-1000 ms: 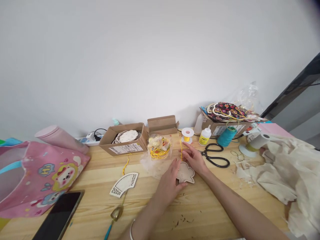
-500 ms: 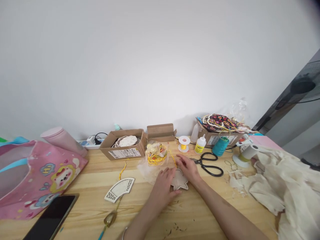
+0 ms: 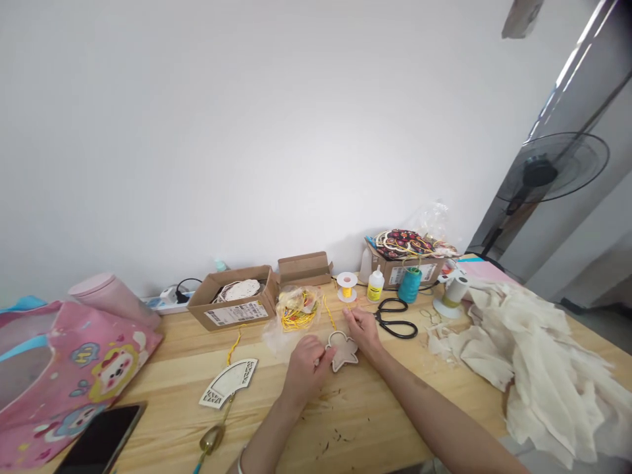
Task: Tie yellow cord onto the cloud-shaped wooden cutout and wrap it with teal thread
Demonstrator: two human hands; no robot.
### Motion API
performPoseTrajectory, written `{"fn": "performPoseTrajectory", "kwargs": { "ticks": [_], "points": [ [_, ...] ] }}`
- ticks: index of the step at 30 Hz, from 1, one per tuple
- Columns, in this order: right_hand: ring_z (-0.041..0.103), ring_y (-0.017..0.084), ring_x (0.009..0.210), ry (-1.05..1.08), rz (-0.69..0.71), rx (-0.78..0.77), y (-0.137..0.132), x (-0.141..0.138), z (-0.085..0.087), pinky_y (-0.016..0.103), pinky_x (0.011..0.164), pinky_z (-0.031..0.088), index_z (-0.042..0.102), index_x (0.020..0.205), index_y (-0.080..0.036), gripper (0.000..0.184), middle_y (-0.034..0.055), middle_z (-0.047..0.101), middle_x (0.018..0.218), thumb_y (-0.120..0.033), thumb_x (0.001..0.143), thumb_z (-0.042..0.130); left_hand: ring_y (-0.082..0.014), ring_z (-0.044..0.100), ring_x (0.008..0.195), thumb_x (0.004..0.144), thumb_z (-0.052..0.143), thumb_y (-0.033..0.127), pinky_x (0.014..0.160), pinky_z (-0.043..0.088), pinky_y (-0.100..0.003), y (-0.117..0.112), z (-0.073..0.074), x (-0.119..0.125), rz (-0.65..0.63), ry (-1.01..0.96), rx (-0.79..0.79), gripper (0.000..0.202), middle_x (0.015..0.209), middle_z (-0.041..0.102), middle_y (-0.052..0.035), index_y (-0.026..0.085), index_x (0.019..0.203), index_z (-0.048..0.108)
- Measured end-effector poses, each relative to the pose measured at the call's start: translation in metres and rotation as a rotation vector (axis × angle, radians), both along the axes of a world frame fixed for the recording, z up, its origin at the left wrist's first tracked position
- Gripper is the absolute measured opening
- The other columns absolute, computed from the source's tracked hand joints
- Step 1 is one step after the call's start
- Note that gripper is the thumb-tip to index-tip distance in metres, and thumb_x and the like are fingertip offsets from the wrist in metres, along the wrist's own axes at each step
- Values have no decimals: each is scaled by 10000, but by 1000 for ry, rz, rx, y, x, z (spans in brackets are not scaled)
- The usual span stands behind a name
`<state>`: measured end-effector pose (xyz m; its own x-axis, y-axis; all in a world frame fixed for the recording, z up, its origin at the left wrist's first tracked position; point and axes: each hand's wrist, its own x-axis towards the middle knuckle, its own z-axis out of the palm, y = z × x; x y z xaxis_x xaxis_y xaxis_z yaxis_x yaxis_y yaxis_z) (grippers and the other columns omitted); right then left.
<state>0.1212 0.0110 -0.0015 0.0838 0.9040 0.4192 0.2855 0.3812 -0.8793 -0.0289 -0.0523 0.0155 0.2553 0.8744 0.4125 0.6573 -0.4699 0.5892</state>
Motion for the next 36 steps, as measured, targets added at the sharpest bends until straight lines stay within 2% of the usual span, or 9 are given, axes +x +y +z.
{"fn": "performPoseTrajectory", "kwargs": {
  "ticks": [3, 6, 9, 12, 15, 21, 30, 33, 36],
  "points": [
    [442, 120, 548, 41, -66, 19, 1, 1, 4, 260, 598, 384, 480, 453, -186, 335, -13, 480, 502, -391, 716, 512, -126, 428, 525, 822, 361, 317, 535, 327, -244, -5, 6, 2, -21, 25, -67, 336, 522, 487, -12, 174, 564, 521],
    [503, 141, 673, 186, -203, 19, 8, 17, 15, 270, 636, 411, 561, 758, -175, 224, 31, 567, 741, -385, 726, 488, -132, 486, 590, 819, 369, 315, 556, 341, -231, -5, 10, 1, -60, -16, -151, 260, 642, 575, -21, 180, 742, 577],
    [526, 163, 765, 432, -564, -11, 21, 53, 26, 288, 673, 429, 481, 1008, -141, 380, 92, 546, 931, -368, 704, 491, -145, 521, 636, 812, 377, 332, 587, 359, -234, -3, 10, -2, -59, -43, -189, 268, 687, 609, -30, 187, 769, 598],
    [495, 220, 912, 274, -757, -22, 34, 95, 31, 324, 734, 414, 395, 1139, -85, 570, 171, 466, 1094, -328, 645, 542, -143, 508, 593, 806, 375, 349, 560, 354, -236, 0, 8, -4, -48, -36, -199, 300, 636, 599, -29, 182, 715, 606],
    [478, 266, 948, 95, -679, -43, 45, 125, 30, 385, 829, 357, 501, 1042, -104, 612, 136, 535, 1004, -289, 485, 675, -142, 517, 601, 803, 374, 348, 569, 363, -235, 1, 7, -3, -74, -27, -225, 305, 641, 607, -29, 177, 714, 611],
    [530, 221, 822, -338, -432, -59, 43, 147, 25, 373, 744, 416, 521, 967, -149, 440, 67, 587, 868, -334, 576, 600, -141, 543, 635, 803, 371, 346, 604, 380, -234, 0, 7, -1, -90, 59, -259, 304, 689, 634, -24, 180, 748, 620],
    [529, 194, 893, 122, -671, 250, -34, 121, 45, 346, 778, 428, 496, 1012, -159, 464, 77, 539, 1002, -346, 611, 637, -142, 554, 667, 781, 413, 389, 616, 404, -243, 2, 2, -1, -27, 93, -263, 306, 737, 638, -41, 188, 802, 642],
    [561, 178, 753, 129, -443, 68, -47, 105, 45, 331, 677, 468, 496, 989, -157, 480, 69, 568, 911, -362, 585, 654, -137, 546, 650, 776, 424, 402, 605, 399, -242, 0, 4, 2, -60, 117, -261, 308, 721, 633, -38, 192, 795, 648],
    [556, 181, 696, -154, -134, -108, -55, 83, 40, 336, 646, 475, 538, 942, -175, 429, 56, 600, 850, -314, 558, 669, -138, 542, 651, 772, 430, 417, 614, 401, -251, 0, 6, 4, -61, 122, -235, 312, 721, 629, -39, 191, 788, 645]
  ]
}}
